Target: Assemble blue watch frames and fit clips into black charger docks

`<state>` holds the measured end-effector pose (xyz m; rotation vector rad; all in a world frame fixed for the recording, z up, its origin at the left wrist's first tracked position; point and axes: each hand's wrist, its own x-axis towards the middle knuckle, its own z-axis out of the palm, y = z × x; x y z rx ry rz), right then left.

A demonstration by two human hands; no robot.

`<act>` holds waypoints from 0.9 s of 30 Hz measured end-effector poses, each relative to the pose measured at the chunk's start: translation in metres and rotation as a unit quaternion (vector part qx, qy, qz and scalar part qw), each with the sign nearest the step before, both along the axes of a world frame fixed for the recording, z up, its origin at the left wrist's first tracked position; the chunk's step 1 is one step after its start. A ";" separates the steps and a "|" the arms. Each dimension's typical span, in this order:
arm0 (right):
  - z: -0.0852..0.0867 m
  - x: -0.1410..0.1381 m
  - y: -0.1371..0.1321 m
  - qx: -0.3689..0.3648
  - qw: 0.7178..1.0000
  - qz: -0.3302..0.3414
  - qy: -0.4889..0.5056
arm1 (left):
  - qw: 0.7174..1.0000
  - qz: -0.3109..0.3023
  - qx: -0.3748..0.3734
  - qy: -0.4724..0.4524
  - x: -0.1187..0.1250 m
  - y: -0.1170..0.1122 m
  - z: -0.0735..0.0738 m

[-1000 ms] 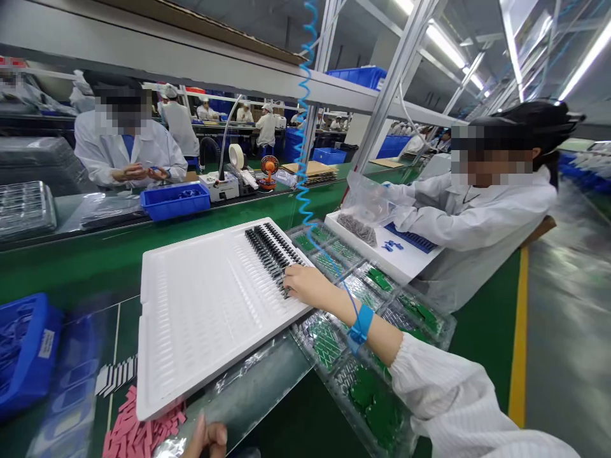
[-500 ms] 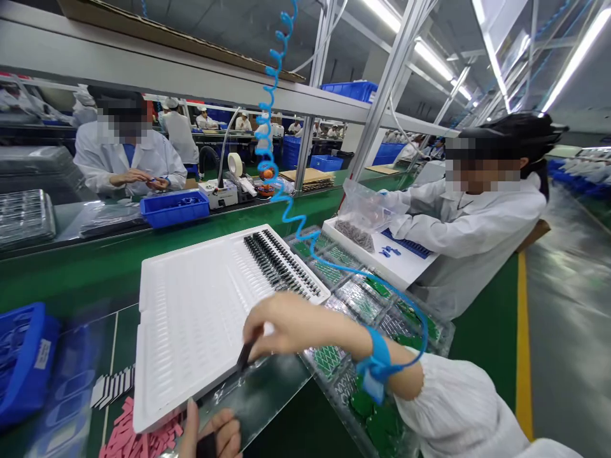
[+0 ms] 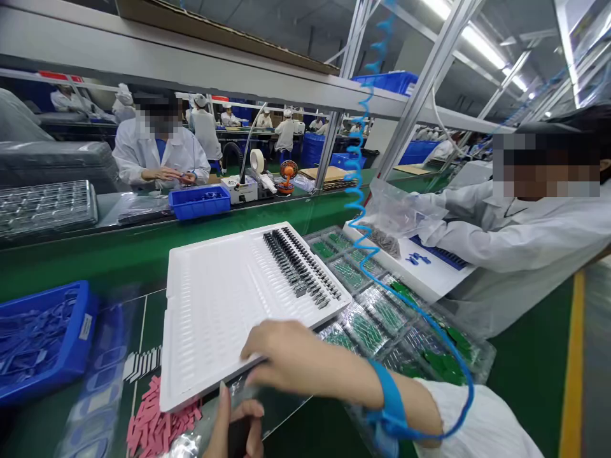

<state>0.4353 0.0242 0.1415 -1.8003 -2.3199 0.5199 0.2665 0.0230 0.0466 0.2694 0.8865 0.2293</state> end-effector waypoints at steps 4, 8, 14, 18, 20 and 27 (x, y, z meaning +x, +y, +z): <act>-0.013 0.063 0.017 0.045 0.979 -0.152 -0.126 | 0.999 -0.001 -0.024 -0.031 0.002 0.002 0.008; -0.037 0.103 0.028 0.041 0.974 -0.145 -0.171 | 0.999 -0.010 -0.022 -0.041 0.000 0.001 0.008; -0.050 0.106 0.033 0.060 0.969 -0.121 -0.205 | 0.999 -0.004 -0.002 -0.039 0.000 0.001 0.011; -0.050 0.107 0.036 0.064 0.970 -0.109 -0.210 | 0.999 -0.001 -0.005 -0.037 0.000 0.001 0.014; -0.049 0.108 0.036 0.065 0.970 -0.107 -0.210 | 0.999 0.003 -0.009 -0.036 -0.001 0.000 0.013; -0.051 0.107 0.033 0.065 0.969 -0.110 -0.209 | 1.000 0.012 -0.011 -0.023 -0.002 -0.001 0.009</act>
